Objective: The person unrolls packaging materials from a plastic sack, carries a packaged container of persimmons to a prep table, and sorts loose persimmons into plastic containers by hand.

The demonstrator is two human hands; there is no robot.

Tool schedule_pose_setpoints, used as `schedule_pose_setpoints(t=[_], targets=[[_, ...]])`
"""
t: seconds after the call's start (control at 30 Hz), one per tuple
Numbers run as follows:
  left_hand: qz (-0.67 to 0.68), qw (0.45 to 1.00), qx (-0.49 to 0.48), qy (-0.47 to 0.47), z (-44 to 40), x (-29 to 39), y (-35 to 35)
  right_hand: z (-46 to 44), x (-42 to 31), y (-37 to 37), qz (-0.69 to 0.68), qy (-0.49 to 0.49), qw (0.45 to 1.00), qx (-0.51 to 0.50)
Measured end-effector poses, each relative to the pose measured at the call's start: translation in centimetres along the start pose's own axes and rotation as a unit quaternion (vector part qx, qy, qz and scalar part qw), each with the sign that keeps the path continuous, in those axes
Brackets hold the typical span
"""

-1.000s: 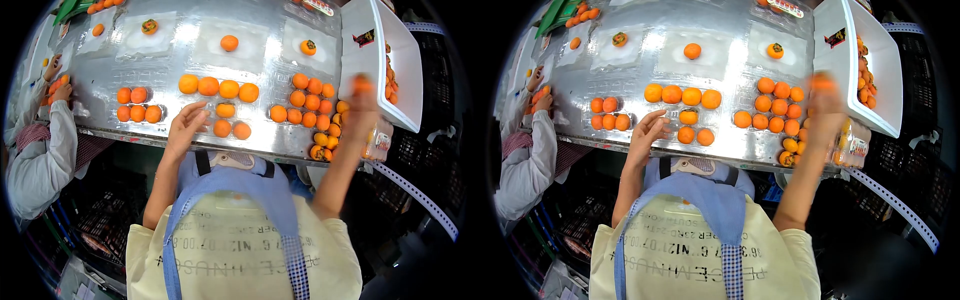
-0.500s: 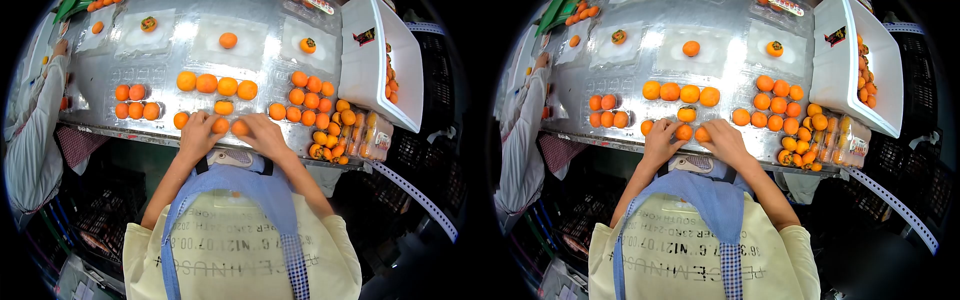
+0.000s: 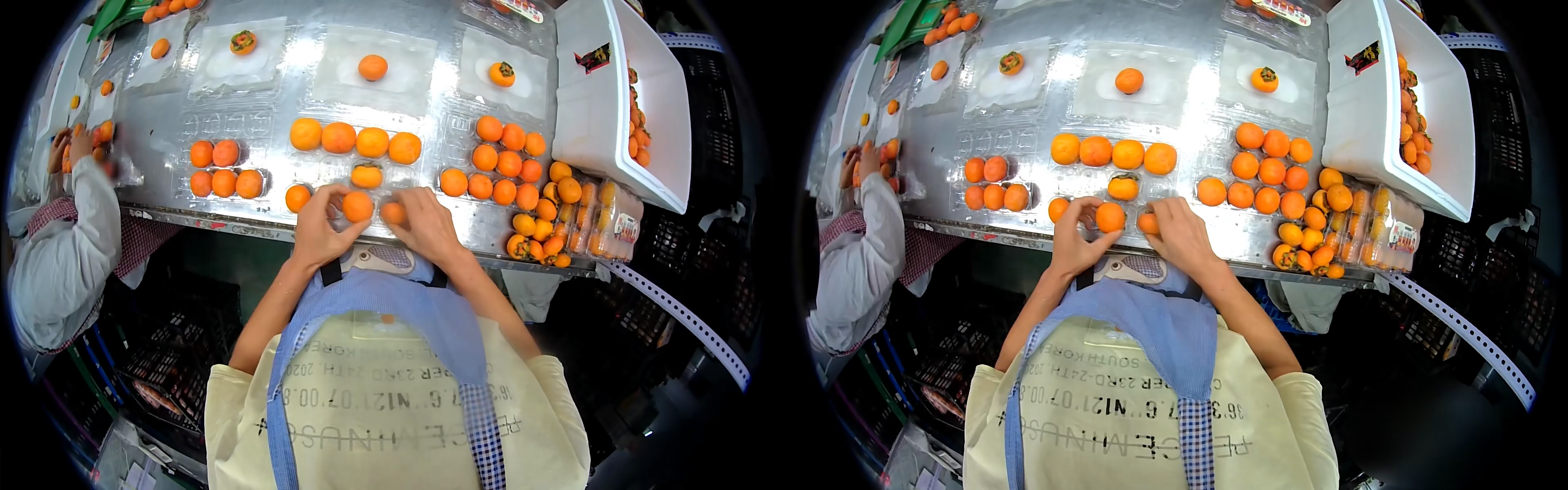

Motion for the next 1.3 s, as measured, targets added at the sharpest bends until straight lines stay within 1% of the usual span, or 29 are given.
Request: schedule_pose_setpoints(t=[0.03,0.07,0.1,0.2,0.27,0.33,0.37,0.4,0.43,0.47,0.5,0.6,0.63,0.73,0.83,0.93,1.03,1.13,1.23,1.3], targets=[[0.186,0.980,-0.011,0.070,0.0,-0.3,-0.1,0.0,-0.1,-0.1,-0.001,-0.002,1.000,0.000],[0.364,0.921,-0.022,0.137,0.0,-0.4,-0.5,0.0,-0.1,-0.1,-0.001,-0.004,1.000,0.000],[0.528,0.825,-0.032,0.199,0.1,-0.3,-0.9,0.0,-0.1,-0.2,-0.005,0.004,1.000,0.001],[0.618,0.746,-0.085,0.231,0.2,1.1,-0.6,0.0,0.1,-0.4,-0.024,0.022,0.999,0.008],[0.641,0.724,-0.089,0.239,0.3,1.2,-0.6,-0.1,0.2,-0.2,-0.044,0.028,0.998,0.015],[0.655,0.702,-0.095,0.262,0.4,1.3,-0.5,0.0,0.8,0.3,-0.145,-0.086,0.985,-0.025],[0.655,0.704,-0.092,0.261,0.4,1.5,-0.4,0.2,1.1,0.3,-0.194,-0.144,0.969,-0.044],[0.654,0.705,-0.090,0.259,0.4,1.7,-0.4,0.3,1.3,0.3,-0.315,-0.175,0.932,-0.035],[0.654,0.705,-0.090,0.257,0.3,1.9,-0.5,0.4,1.6,0.4,-0.430,-0.203,0.879,-0.024],[0.655,0.707,-0.092,0.251,0.3,1.9,-0.7,0.6,1.8,0.5,-0.537,-0.229,0.812,-0.010],[0.656,0.708,-0.096,0.245,0.3,1.7,-0.9,0.5,1.5,0.8,-0.574,-0.203,0.794,-0.012],[0.656,0.708,-0.102,0.241,0.3,1.6,-1.3,0.4,0.6,0.6,-0.744,-0.235,0.622,-0.069],[0.655,0.708,-0.102,0.243,0.4,1.6,-1.4,0.3,-0.1,1.0,-0.733,-0.261,0.626,-0.056],[0.640,0.717,-0.105,0.256,0.5,1.5,-1.7,0.6,-0.6,1.1,-0.771,-0.274,0.568,-0.086],[0.635,0.719,-0.108,0.261,0.5,1.4,-1.8,0.9,-1.0,1.3,-0.745,-0.326,0.576,-0.085],[0.630,0.721,-0.109,0.267,0.5,1.2,-1.9,1.0,-0.7,0.9,-0.765,-0.309,0.558,-0.093],[0.629,0.724,-0.120,0.258,0.4,1.3,-2.0,1.0,-0.2,0.7,-0.799,-0.311,0.504,-0.103],[0.631,0.721,-0.120,0.259,0.4,1.5,-2.0,1.0,0.2,-0.1,-0.852,-0.335,0.399,-0.056],[0.656,0.695,-0.111,0.274,0.3,2.1,-2.0,0.7,0.0,0.6,-0.861,-0.337,0.378,-0.042],[0.639,0.712,-0.109,0.269,0.3,2.1,-2.1,0.7,0.4,0.5,-0.856,-0.333,0.394,-0.039]])
Point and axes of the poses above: each hand's wrist, its own z-axis away from the middle knuckle, its own y-axis out of the back of the hand, x = y × z, the point moved 7 cm from there along -z, towards the middle knuckle, and after that the axes turned 8 degrees about x, right-handed, at the moved point
